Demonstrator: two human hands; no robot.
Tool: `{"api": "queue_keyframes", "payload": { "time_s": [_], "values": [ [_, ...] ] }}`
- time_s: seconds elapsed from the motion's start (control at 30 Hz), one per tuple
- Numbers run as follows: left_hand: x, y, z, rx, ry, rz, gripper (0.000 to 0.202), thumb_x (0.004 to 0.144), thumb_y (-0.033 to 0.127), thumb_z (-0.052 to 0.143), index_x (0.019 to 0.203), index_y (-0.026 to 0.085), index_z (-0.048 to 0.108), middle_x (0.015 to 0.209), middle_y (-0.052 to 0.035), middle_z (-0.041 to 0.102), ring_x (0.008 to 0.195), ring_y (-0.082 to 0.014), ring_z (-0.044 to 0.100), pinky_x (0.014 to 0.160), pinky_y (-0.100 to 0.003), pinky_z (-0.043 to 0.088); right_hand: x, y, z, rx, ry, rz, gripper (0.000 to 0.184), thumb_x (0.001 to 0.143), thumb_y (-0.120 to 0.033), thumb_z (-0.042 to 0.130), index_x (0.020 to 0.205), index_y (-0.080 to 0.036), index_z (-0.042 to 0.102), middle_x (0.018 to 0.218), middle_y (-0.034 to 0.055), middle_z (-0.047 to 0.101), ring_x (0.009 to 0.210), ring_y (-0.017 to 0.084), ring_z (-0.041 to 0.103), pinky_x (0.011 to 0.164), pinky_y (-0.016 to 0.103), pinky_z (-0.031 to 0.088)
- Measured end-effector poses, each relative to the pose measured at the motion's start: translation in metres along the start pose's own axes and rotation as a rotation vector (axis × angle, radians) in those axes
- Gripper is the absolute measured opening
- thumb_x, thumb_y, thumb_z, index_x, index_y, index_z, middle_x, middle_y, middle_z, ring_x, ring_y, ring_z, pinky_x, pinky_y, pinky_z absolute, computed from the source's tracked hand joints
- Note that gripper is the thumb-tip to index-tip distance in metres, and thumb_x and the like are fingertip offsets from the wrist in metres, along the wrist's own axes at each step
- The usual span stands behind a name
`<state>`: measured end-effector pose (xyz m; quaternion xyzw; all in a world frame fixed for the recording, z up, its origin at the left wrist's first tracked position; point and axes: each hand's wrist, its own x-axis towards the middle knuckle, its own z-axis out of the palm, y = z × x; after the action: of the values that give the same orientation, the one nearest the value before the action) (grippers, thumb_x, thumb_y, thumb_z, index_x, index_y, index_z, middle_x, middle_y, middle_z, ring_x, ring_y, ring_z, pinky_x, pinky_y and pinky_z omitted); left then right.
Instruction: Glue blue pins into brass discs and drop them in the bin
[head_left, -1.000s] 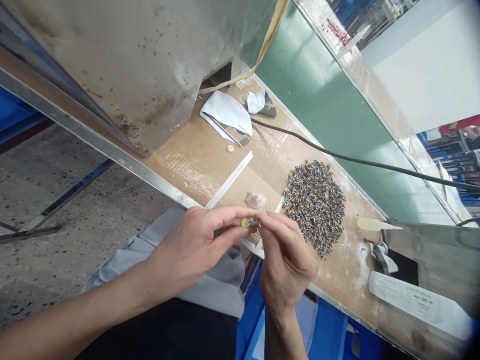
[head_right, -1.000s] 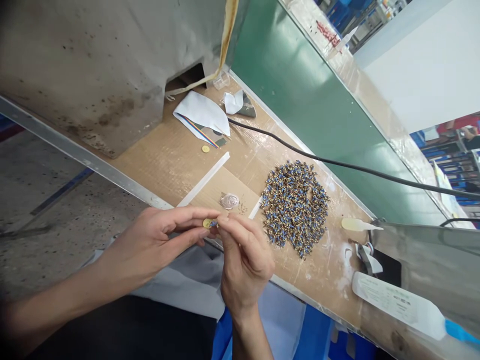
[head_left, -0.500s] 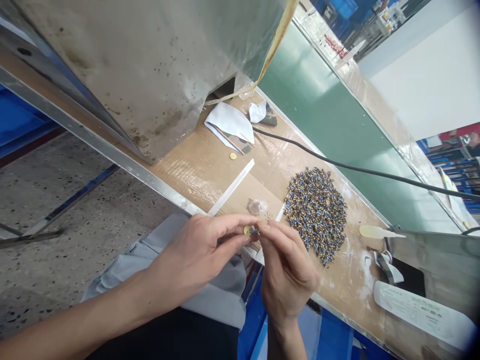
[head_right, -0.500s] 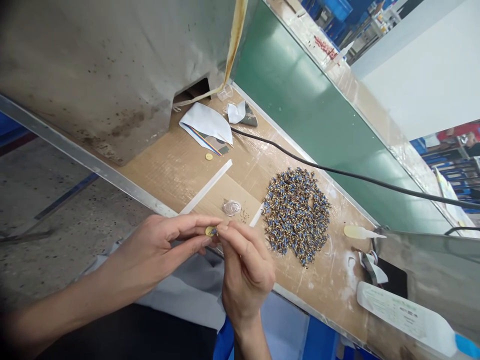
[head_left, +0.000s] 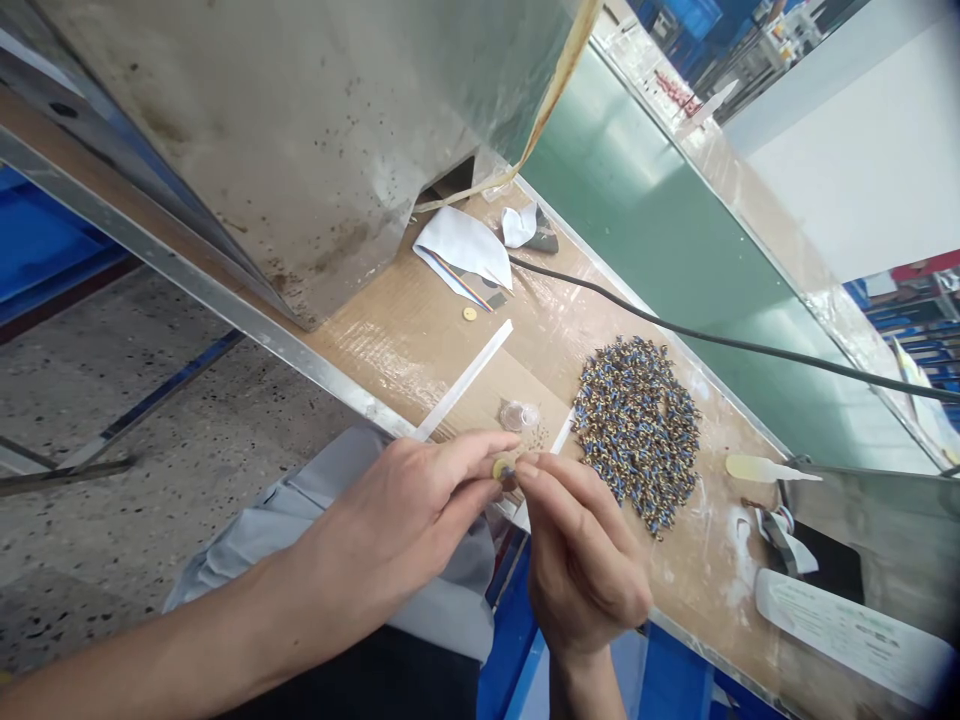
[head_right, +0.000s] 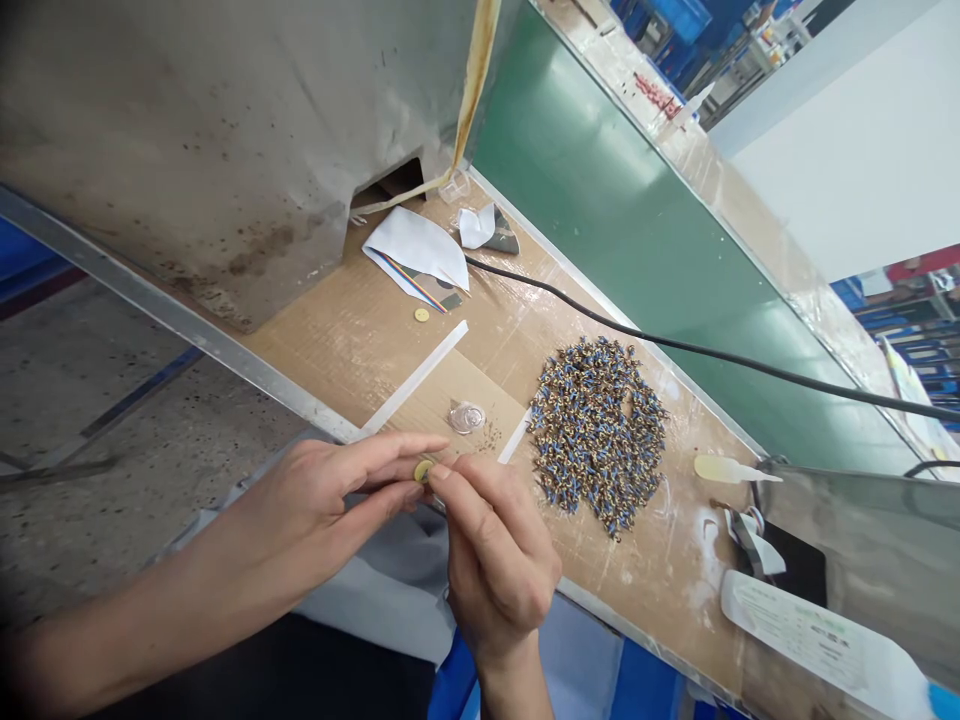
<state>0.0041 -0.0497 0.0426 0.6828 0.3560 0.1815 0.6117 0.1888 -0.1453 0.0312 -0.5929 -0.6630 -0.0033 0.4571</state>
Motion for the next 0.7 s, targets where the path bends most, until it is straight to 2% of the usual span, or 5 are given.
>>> {"api": "queue_keyframes", "payload": {
  "time_s": [0.13, 0.27, 0.5, 0.7],
  "values": [
    [-0.004, -0.002, 0.001, 0.045, 0.013, -0.022, 0.039, 0.119, 0.046, 0.063, 0.156, 0.039, 0.074, 0.139, -0.0016, 0.087, 0.129, -0.0311, 0.083, 0.106, -0.042, 0.067, 0.000, -0.004, -0.001, 0.014, -0.013, -0.037, 0.046, 0.103, 0.005, 0.073, 0.139, -0.022, 0.085, 0.124, 0.0094, 0.085, 0.110, 0.024, 0.086, 0.090, 0.039, 0.075],
    [-0.003, 0.004, -0.001, 0.091, 0.010, -0.018, 0.034, 0.120, 0.042, 0.060, 0.150, 0.041, 0.075, 0.140, 0.0028, 0.086, 0.127, -0.0279, 0.081, 0.105, -0.042, 0.063, 0.001, -0.006, -0.001, -0.018, -0.017, -0.059, 0.048, 0.103, 0.004, 0.075, 0.142, -0.024, 0.084, 0.123, 0.0083, 0.086, 0.109, 0.025, 0.086, 0.088, 0.040, 0.075],
    [0.000, 0.016, -0.001, 0.000, -0.005, 0.020, 0.021, 0.118, 0.029, 0.059, 0.120, 0.032, 0.079, 0.114, 0.0064, 0.089, 0.104, -0.0190, 0.084, 0.085, -0.032, 0.058, -0.007, -0.008, -0.003, -0.085, 0.015, -0.122, 0.050, 0.097, 0.009, 0.080, 0.139, -0.017, 0.085, 0.130, 0.0124, 0.085, 0.112, 0.028, 0.086, 0.090, 0.041, 0.075],
    [0.001, 0.020, 0.003, -0.027, 0.014, 0.000, 0.022, 0.111, 0.016, 0.060, 0.113, 0.027, 0.079, 0.101, 0.0055, 0.088, 0.096, -0.0176, 0.084, 0.079, -0.028, 0.057, -0.018, -0.017, -0.004, -0.113, 0.028, -0.100, 0.054, 0.094, 0.013, 0.079, 0.140, -0.017, 0.084, 0.134, 0.0115, 0.084, 0.119, 0.030, 0.085, 0.098, 0.043, 0.075]
  ]
}}
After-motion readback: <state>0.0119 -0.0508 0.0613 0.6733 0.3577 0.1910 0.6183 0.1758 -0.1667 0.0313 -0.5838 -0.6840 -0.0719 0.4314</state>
